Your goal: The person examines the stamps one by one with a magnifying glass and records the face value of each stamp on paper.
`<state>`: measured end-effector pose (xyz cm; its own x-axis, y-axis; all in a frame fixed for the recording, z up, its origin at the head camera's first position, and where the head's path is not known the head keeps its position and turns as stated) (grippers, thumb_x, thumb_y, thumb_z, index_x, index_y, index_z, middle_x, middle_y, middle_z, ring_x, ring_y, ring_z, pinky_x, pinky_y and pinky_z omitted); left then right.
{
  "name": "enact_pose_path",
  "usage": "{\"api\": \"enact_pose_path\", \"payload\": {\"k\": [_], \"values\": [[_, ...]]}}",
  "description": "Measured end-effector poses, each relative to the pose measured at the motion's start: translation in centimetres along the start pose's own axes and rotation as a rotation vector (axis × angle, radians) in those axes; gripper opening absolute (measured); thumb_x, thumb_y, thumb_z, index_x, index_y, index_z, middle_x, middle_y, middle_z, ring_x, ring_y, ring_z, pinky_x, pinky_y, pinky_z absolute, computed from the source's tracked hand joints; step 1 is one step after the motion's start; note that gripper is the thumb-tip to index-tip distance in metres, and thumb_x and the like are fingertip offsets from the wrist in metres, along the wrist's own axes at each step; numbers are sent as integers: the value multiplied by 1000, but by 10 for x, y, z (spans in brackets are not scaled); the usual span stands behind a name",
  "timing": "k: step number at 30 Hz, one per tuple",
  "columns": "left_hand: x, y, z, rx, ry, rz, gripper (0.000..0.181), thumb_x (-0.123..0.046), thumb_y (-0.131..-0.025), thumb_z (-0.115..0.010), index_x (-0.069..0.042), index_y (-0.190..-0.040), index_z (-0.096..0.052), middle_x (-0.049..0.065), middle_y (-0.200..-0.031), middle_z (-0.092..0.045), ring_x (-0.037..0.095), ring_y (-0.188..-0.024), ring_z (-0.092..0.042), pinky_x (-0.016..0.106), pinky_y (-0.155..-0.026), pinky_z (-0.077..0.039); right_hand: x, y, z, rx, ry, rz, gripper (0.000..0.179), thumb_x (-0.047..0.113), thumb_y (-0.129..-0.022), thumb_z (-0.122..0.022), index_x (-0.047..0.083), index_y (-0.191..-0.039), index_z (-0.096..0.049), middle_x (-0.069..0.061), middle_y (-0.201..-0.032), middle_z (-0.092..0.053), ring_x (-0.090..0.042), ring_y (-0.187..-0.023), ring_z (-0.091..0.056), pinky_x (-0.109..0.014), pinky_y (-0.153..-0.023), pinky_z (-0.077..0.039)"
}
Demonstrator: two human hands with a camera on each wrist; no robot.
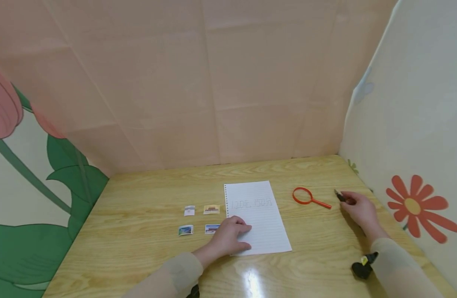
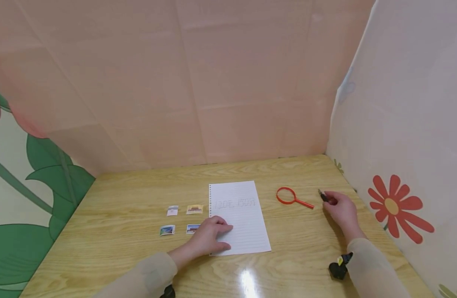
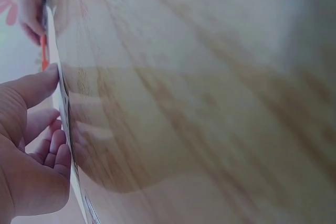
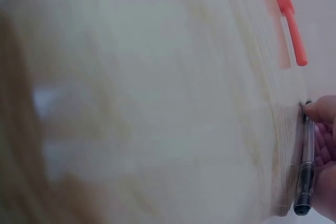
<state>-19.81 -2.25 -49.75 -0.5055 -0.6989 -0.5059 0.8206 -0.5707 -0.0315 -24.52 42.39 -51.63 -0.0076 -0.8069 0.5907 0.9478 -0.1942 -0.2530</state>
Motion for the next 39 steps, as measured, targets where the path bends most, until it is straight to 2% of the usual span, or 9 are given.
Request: {"api": "enact_pose_path", "payload": {"k": [4,14,20,24,27,29,34,39], "values": [[0,0,0,-5,-7,-9,53,-33,-80,-84,-14,-128,-68,-2,-115,-57,12,-102,-50,28,-91,-42,0,0,-1,20,5,9,41,4,-88,-68,-13,-124,-58,-27,-101,-63,-39,-90,-58,-48,-74,-44],[0,-1,0,-9,-27,-29,54,-33,-80,-84,-14,-128,-69,-1,-115,-58,12,-103,-50,28,-92,-42,4,1,3,47,-31,7,49,11,-92,-68,-14,-131,-52,-35,-118,-57,-48,-103,-56,-56,-82,-46],[-1,-2,0,-10,-30,-23,54,-33,-79,-84,-14,-128,-68,-1,-116,-58,13,-104,-51,28,-93,-42,16,1,4,26,-37,81,47,12,-93,-69,-11,-131,-54,-34,-120,-58,-47,-103,-59,-38,-75,-52],[0,-1,-1,-15,-41,-27,54,-33,-79,-84,-15,-127,-69,-1,-115,-59,13,-104,-51,28,-93,-42,30,1,3,16,-90,141,44,10,-93,-69,-10,-130,-56,-31,-119,-60,-42,-104,-57,-17,-75,-47],[1,-1,-2,-20,-62,-36,54,-34,-79,-85,-15,-127,-69,-3,-115,-59,12,-104,-51,27,-93,-42,40,2,0,24,-137,169,43,10,-93,-69,-10,-129,-57,-31,-119,-61,-40,-104,-56,-7,-73,-41],[1,-2,-2,-20,-74,-39,55,-35,-78,-85,-15,-127,-69,-3,-115,-60,12,-104,-52,26,-93,-42,44,2,-3,39,-161,172,44,11,-93,-69,-9,-130,-57,-31,-120,-60,-40,-104,-55,-5,-73,-40],[2,-3,-1,-37,-43,-42,54,-34,-79,-84,-14,-127,-69,-2,-113,-62,12,-104,-54,27,-93,-42,50,3,-10,115,-179,156,48,15,-94,-69,-8,-134,-55,-30,-123,-59,-41,-104,-57,-10,-71,-44],[5,-3,4,-125,51,-77,47,-27,-81,-83,-10,-124,-70,0,-107,-66,12,-98,-58,26,-89,-46,53,3,-16,177,-152,167,49,20,-95,-69,-6,-134,-55,-29,-123,-60,-43,-103,-61,-24,-77,-49]]}}
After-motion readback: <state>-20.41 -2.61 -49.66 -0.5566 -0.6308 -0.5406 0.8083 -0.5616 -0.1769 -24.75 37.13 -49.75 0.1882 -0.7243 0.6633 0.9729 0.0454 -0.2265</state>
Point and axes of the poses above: each hand's wrist, its own y-axis away from the middle knuckle, its own z-axis out of the back of the hand, x = y × z, the point moved 2 cm from there along -y, towards the middle knuckle
